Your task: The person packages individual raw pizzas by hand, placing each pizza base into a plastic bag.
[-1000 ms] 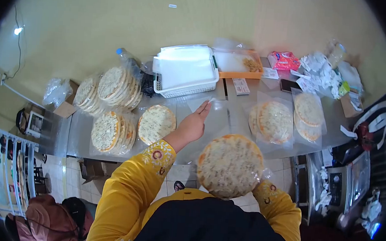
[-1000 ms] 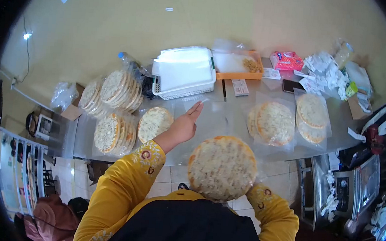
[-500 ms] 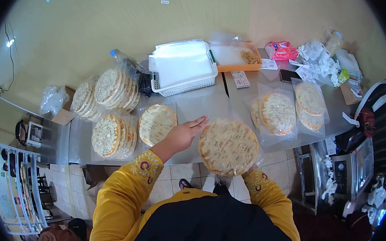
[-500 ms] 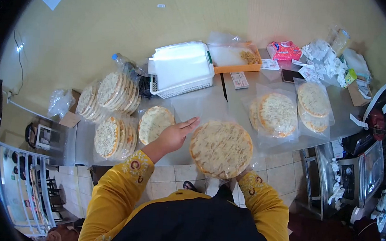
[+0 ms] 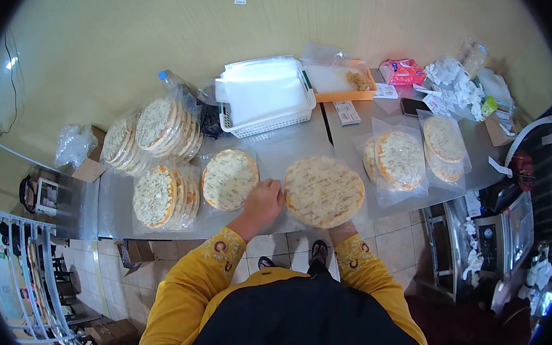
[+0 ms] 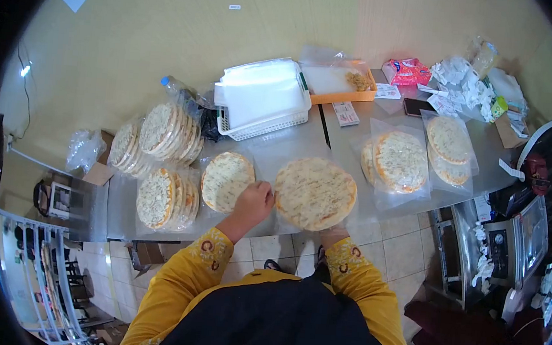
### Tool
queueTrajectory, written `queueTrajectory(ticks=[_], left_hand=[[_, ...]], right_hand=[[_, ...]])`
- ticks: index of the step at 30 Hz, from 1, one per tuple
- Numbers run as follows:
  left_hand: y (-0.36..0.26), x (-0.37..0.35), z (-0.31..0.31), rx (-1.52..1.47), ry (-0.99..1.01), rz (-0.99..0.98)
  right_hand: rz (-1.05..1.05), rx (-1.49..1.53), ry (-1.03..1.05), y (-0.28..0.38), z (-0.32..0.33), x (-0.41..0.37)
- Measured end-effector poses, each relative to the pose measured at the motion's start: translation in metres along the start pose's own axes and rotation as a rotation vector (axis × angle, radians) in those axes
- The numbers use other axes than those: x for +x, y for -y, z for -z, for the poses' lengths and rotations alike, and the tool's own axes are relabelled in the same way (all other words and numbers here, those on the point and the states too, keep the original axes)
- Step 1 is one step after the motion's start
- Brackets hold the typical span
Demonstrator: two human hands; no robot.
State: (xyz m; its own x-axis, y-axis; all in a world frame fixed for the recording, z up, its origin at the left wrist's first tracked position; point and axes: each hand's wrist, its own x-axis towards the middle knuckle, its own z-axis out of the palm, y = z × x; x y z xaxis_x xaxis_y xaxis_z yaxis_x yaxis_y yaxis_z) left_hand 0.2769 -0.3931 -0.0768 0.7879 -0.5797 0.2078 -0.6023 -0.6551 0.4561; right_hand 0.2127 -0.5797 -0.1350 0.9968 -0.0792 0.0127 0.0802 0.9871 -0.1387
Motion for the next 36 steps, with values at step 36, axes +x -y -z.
queueTrajectory(ticks=[36], left_hand=[[-0.032,-0.078,0.035,-0.455,0.503,-0.449]], right_hand=[[0.360,0.000,-0.237,-0.062,-0.045,-0.052]])
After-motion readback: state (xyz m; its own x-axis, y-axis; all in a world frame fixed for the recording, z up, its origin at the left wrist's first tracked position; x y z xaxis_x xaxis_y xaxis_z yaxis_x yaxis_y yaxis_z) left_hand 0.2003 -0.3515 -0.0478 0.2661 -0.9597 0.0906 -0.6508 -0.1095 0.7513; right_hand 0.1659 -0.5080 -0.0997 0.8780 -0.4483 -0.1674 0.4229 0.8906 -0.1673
